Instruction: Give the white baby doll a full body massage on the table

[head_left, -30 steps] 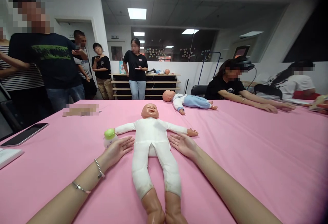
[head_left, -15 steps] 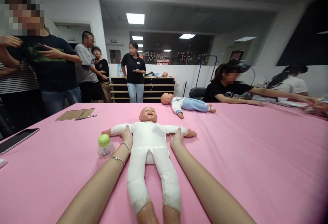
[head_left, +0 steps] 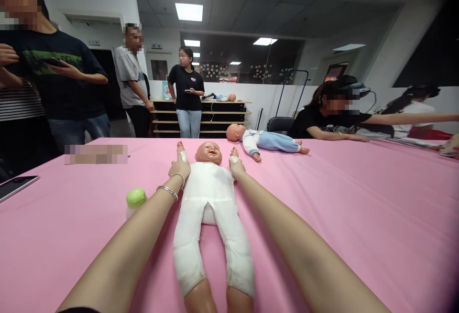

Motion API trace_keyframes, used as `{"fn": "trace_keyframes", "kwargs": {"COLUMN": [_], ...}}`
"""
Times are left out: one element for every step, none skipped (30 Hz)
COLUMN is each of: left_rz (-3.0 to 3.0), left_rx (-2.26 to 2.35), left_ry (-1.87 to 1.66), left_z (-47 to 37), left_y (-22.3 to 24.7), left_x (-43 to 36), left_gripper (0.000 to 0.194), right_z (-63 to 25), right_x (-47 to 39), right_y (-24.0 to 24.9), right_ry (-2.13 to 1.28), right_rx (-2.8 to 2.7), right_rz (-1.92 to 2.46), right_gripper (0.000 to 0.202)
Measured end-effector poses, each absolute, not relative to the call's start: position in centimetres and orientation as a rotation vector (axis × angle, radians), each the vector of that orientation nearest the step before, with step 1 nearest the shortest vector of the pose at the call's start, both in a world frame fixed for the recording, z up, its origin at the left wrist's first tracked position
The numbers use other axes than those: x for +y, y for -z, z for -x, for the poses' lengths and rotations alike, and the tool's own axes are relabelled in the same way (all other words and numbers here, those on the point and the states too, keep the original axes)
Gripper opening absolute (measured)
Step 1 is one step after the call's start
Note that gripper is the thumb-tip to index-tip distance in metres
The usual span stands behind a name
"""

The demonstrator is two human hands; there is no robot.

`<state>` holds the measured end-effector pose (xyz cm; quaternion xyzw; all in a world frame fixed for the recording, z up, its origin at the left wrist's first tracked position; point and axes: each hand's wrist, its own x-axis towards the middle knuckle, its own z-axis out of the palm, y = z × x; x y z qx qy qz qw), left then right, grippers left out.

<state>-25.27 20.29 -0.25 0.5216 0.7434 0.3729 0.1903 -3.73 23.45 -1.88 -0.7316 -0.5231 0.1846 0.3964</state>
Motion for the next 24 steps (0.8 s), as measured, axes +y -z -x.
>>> {"fn": "trace_keyframes", "kwargs": {"left_rz": [-1.463, -1.472, -1.494, -1.524, -1.561, -1.600, -1.642, -1.677, -1.703, -1.720, -1.731, -1.737, -1.743, -1.749, -1.758, -1.765, -1.772, -1.776, -1.778, -1.784, -1.796, -1.808, -1.807, -1.782], "left_rx": [2.053, 2.022, 2.001, 1.989, 1.983, 1.984, 2.000, 2.031, 2.073, 2.117, 2.156, 2.185, 2.201, 2.212, 2.219, 2.225, 2.224, 2.220, 2.214, 2.203, 2.185, 2.166, 2.147, 2.129], "left_ry": [-0.968, -0.903, -0.856, -0.830, -0.826, -0.833, -0.837, -0.831, -0.814, -0.788, -0.758, -0.730, -0.712, -0.706, -0.713, -0.730, -0.752, -0.782, -0.820, -0.870, -0.935, -1.016, -1.107, -1.200], "left_z": [25.5, 25.8, 25.9, 26.1, 26.2, 26.1, 26.1, 25.9, 25.8, 25.6, 25.4, 25.3, 25.2, 25.2, 25.2, 25.3, 25.3, 25.4, 25.5, 25.5, 25.6, 25.6, 25.6, 25.7], "left_y": [0.4, 0.7, 1.0, 1.3, 1.6, 1.9, 2.2, 2.4, 2.6, 2.7, 2.8, 2.8, 2.9, 3.0, 3.1, 3.2, 3.4, 3.5, 3.7, 3.8, 3.8, 3.8, 3.7, 3.7], "left_x": [20.5, 20.7, 20.9, 20.9, 21.0, 21.0, 21.1, 21.0, 21.0, 21.0, 21.0, 20.9, 20.9, 20.9, 20.9, 20.9, 20.9, 20.9, 20.8, 20.7, 20.5, 20.3, 19.9, 19.5], "left_gripper": [0.072, 0.070, 0.068, 0.065, 0.063, 0.061, 0.060, 0.059, 0.058, 0.058, 0.058, 0.058, 0.058, 0.057, 0.057, 0.057, 0.057, 0.057, 0.056, 0.056, 0.056, 0.056, 0.059, 0.063], "right_z": [3.7, 3.7, 3.6, 3.7, 3.8, 3.9, 4.0, 4.1, 4.3, 4.4, 4.5, 4.5, 4.5, 4.5, 4.4, 4.3, 4.2, 4.1, 4.0, 3.9, 3.8, 3.7, 3.6, 3.4], "right_x": [23.6, 23.7, 23.8, 23.7, 23.7, 23.6, 23.4, 23.2, 23.0, 22.8, 22.6, 22.4, 22.2, 22.2, 22.2, 22.2, 22.3, 22.5, 22.6, 22.7, 22.7, 22.5, 22.2, 21.6], "right_y": [2.2, 2.4, 2.7, 2.8, 2.9, 3.0, 3.0, 2.9, 2.9, 2.9, 2.9, 3.0, 3.1, 3.3, 3.6, 3.9, 4.2, 4.5, 4.8, 5.0, 5.1, 5.1, 5.1, 5.0], "right_ry": [-0.484, -0.496, -0.499, -0.486, -0.464, -0.437, -0.410, -0.388, -0.373, -0.362, -0.353, -0.343, -0.332, -0.319, -0.306, -0.299, -0.302, -0.315, -0.340, -0.369, -0.397, -0.416, -0.431, -0.443], "right_rx": [-1.336, -1.347, -1.366, -1.402, -1.444, -1.482, -1.510, -1.523, -1.526, -1.519, -1.508, -1.497, -1.484, -1.470, -1.454, -1.432, -1.401, -1.366, -1.325, -1.277, -1.225, -1.173, -1.131, -1.105], "right_rz": [1.877, 1.900, 1.926, 1.952, 1.978, 2.003, 2.023, 2.035, 2.040, 2.042, 2.045, 2.046, 2.042, 2.028, 1.998, 1.947, 1.875, 1.781, 1.670, 1.547, 1.425, 1.315, 1.220, 1.140], "right_gripper": [0.043, 0.043, 0.043, 0.043, 0.044, 0.045, 0.045, 0.046, 0.047, 0.047, 0.047, 0.047, 0.046, 0.045, 0.044, 0.043, 0.043, 0.043, 0.043, 0.044, 0.046, 0.048, 0.051, 0.055]}}
